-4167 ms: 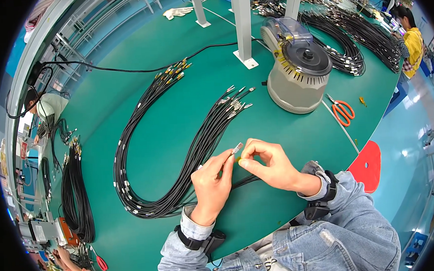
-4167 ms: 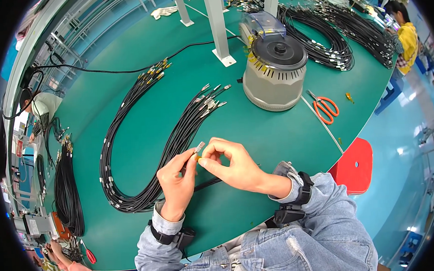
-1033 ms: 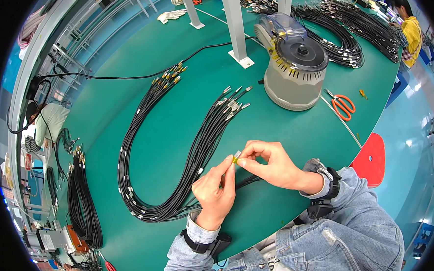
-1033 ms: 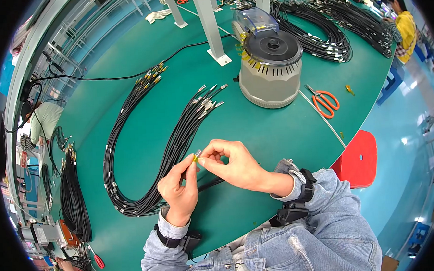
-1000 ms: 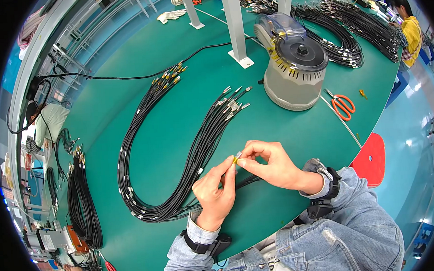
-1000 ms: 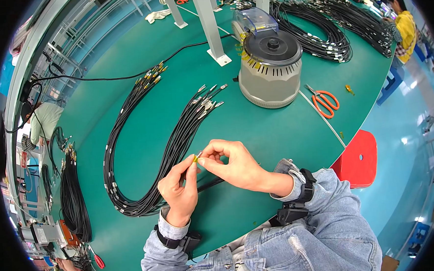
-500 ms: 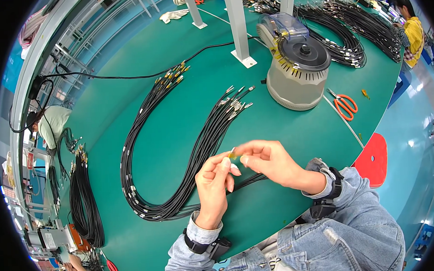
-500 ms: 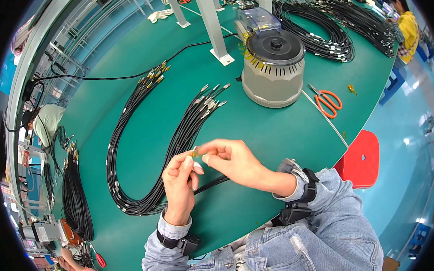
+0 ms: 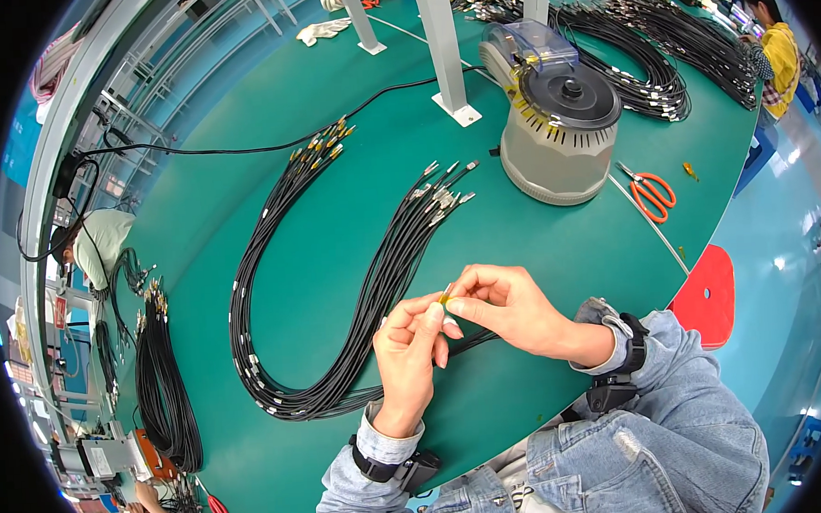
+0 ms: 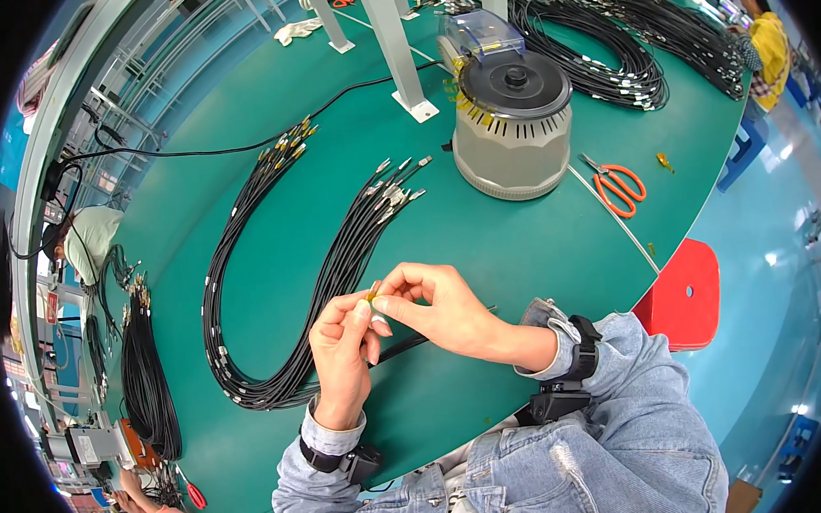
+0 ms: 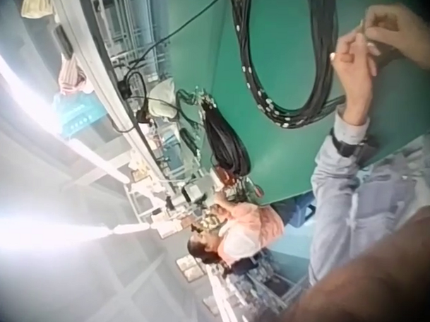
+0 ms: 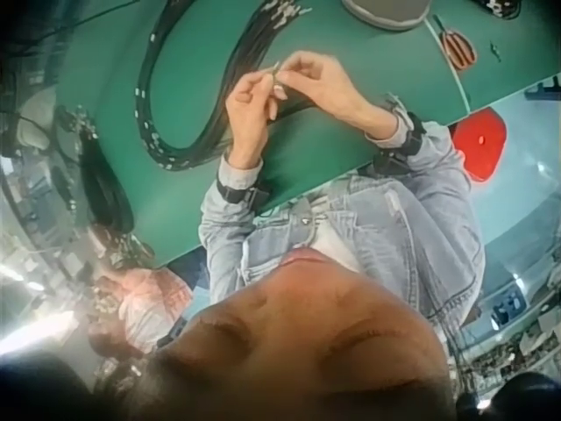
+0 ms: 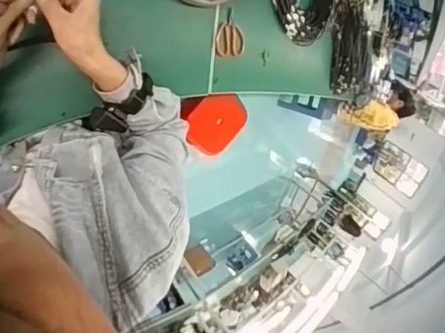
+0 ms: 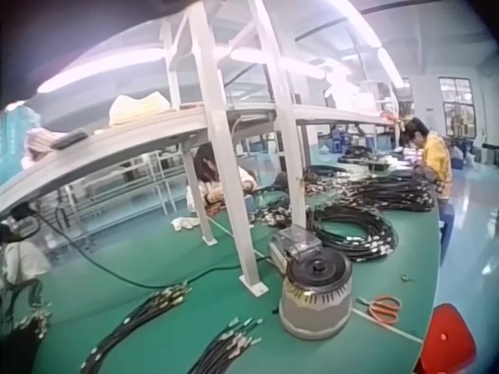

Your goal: The person picks up a cable and a piece of tape, wraps the tape around the end of the cable, and repeats this for several cables before gathering them together.

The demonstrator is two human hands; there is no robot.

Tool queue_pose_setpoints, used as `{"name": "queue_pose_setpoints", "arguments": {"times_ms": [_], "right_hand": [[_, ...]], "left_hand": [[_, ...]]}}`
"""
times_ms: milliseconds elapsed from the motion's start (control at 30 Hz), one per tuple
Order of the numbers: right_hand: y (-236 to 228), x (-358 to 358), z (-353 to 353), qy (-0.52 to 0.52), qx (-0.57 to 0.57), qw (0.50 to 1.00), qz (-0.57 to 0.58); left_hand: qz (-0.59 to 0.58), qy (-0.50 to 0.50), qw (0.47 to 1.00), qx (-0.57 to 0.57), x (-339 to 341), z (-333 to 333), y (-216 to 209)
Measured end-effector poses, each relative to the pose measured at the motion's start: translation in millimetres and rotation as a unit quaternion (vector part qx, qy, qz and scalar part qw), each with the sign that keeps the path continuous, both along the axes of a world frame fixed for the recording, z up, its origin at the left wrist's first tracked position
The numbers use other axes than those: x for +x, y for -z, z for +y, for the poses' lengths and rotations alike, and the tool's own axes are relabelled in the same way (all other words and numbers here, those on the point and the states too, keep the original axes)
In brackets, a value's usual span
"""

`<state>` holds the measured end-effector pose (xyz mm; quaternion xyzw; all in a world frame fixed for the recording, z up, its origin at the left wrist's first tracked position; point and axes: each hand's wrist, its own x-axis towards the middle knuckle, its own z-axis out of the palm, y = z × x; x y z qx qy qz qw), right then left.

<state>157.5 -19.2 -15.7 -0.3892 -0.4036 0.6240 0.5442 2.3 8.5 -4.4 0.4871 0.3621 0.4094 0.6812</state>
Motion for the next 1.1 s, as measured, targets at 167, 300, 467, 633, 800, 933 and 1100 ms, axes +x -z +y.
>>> {"name": "queue_pose_setpoints", "arguments": {"times_ms": [167,300,467,633,800,933,1100], "right_hand": [[-3.1,1.8,-0.1,0.009,0.012,1.000,-0.019],[-4.1,2.1,-0.3,0.011,0.001,0.999,-0.042],[-5.3,1.0,-1.5,0.020,0.008,0.998,-0.066],[-4.0,-0.4,-2.5,0.030,0.006,0.997,-0.072],[-0.9,-0.3,-1.0,0.024,0.009,0.998,-0.060],[0.3,1.2,0.3,0.022,0.027,0.998,-0.060],[-3.4,0.1,1.8,0.015,0.027,1.000,-0.001]], "left_hand": [[-0.011,0.013,1.000,-0.011,0.6,-0.7,-0.9],[0.001,0.007,1.000,-0.011,2.9,-3.1,0.2],[0.011,-0.005,1.000,0.012,3.7,-7.0,2.0],[0.026,-0.010,0.999,0.043,5.8,-10.6,2.2],[0.032,0.002,0.999,0.037,3.1,-9.9,1.7],[0.045,0.024,0.998,0.036,0.7,-7.1,1.2],[0.032,0.070,0.997,0.019,-2.6,-5.1,2.7]]}}
